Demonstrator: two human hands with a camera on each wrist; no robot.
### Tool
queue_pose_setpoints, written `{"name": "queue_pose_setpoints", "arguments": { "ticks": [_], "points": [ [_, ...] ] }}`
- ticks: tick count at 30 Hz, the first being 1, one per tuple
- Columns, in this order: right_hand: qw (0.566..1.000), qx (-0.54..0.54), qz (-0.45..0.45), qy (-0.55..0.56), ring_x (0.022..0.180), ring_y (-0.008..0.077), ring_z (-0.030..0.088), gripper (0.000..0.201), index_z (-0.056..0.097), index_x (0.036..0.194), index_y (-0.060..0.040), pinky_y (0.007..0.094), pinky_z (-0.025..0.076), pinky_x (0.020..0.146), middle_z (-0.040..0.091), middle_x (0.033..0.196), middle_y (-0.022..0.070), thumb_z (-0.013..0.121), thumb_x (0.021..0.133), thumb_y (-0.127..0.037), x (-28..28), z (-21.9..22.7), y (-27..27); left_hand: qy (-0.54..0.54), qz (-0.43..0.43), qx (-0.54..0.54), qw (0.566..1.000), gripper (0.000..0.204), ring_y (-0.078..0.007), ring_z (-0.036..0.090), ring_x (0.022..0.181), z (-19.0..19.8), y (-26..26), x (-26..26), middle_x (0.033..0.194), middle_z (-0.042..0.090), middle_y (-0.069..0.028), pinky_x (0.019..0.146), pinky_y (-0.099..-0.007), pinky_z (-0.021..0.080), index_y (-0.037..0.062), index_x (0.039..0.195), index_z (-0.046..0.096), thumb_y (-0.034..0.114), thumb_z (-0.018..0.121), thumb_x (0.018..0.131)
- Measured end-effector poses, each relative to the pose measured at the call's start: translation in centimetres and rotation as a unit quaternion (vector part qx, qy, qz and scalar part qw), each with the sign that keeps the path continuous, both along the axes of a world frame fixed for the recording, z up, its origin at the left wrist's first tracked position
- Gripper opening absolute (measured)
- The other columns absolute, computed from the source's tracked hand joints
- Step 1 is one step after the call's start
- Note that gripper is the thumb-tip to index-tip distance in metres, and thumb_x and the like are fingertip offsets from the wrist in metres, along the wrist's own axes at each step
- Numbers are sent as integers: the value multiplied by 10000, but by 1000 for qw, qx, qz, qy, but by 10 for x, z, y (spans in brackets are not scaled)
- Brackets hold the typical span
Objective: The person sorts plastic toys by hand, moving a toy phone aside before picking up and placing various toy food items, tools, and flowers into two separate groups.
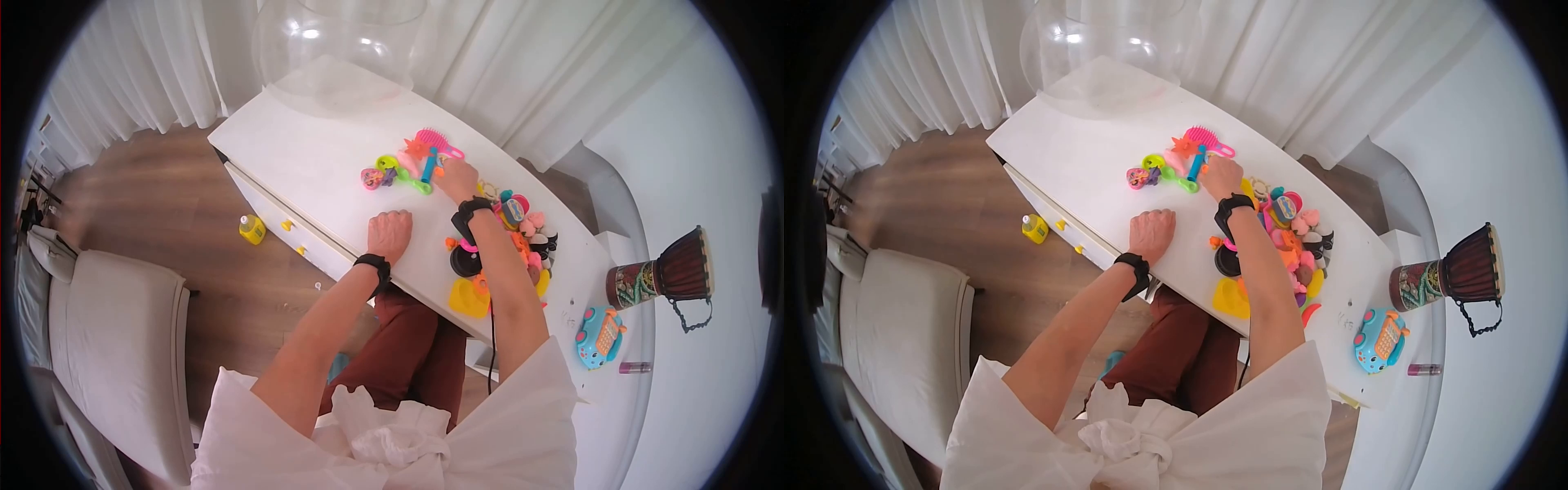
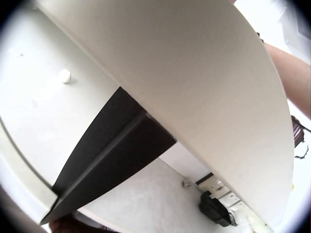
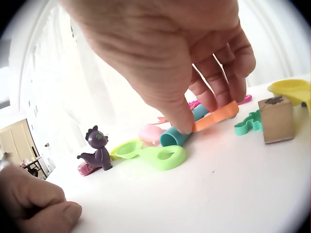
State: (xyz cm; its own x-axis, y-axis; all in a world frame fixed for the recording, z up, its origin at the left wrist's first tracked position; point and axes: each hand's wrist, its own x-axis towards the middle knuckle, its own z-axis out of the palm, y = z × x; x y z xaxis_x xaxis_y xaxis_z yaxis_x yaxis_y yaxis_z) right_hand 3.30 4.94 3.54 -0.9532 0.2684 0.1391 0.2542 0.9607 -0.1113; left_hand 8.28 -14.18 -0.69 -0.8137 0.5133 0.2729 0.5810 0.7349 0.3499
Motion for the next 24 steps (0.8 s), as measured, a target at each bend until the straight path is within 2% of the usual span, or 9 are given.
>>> {"name": "queue_pose_setpoints", "arguments": {
  "ticks": [2, 5, 7, 10, 16, 19, 24],
  "points": [
    [1000, -7, 1, 6, 800, 333, 625, 380, 626, 887, -79, 432, 486, 688, 650, 820, 140, 601, 765, -438, -1, -6, 2, 4, 0, 0, 1000, 117, -282, 635, 673, -1, 0, 0, 691, 627, -123, 577, -392, 504, 60, 703, 597, 80, 505, 774],
    [1000, -21, 0, 13, 803, 336, 623, 375, 615, 944, -83, 437, 485, 690, 649, 820, 144, 602, 774, -416, -3, -10, 2, -2, 7, 3, 1000, 240, -305, 635, 665, -6, 2, -2, 694, 636, -126, 595, -426, 493, 64, 679, 596, 194, 483, 846],
    [999, -24, 10, 25, 802, 337, 622, 374, 611, 974, -88, 441, 484, 691, 648, 822, 147, 604, 776, -404, 0, -11, 4, 2, 10, -5, 1000, 242, -304, 636, 664, -9, 3, -3, 696, 637, -123, 593, -423, 496, 65, 680, 597, 194, 480, 848],
    [998, -40, 10, 37, 812, 334, 621, 315, 631, 942, -94, 441, 483, 695, 647, 823, 146, 612, 774, -360, 2, -8, 6, 9, 13, -8, 1000, 245, -299, 637, 659, -12, 4, -4, 698, 640, -116, 590, -419, 499, 68, 681, 599, 195, 475, 850],
    [997, 4, -22, 75, 813, 331, 616, 187, 646, 798, -78, 433, 486, 704, 648, 811, 132, 601, 779, -259, 16, 7, 26, 10, 17, -15, 1000, 243, -294, 638, 659, -13, 5, -3, 706, 643, -112, 592, -418, 498, 74, 688, 604, 202, 477, 851],
    [995, 7, -47, 93, 820, 329, 613, 179, 636, 817, -74, 432, 487, 715, 649, 830, 132, 601, 779, -245, 27, 13, 47, 3, 20, -19, 1000, 241, -296, 637, 665, -9, 3, -2, 712, 644, -113, 602, -421, 496, 74, 698, 606, 207, 475, 851],
    [997, 6, -42, 59, 870, 336, 602, 208, 632, 891, -51, 433, 482, 750, 644, 886, 155, 603, 774, -220, 57, 19, 66, -7, 17, -12, 1000, 247, -302, 635, 670, -12, 4, -4, 724, 646, -116, 617, -429, 495, 70, 709, 607, 211, 466, 856]
  ]
}}
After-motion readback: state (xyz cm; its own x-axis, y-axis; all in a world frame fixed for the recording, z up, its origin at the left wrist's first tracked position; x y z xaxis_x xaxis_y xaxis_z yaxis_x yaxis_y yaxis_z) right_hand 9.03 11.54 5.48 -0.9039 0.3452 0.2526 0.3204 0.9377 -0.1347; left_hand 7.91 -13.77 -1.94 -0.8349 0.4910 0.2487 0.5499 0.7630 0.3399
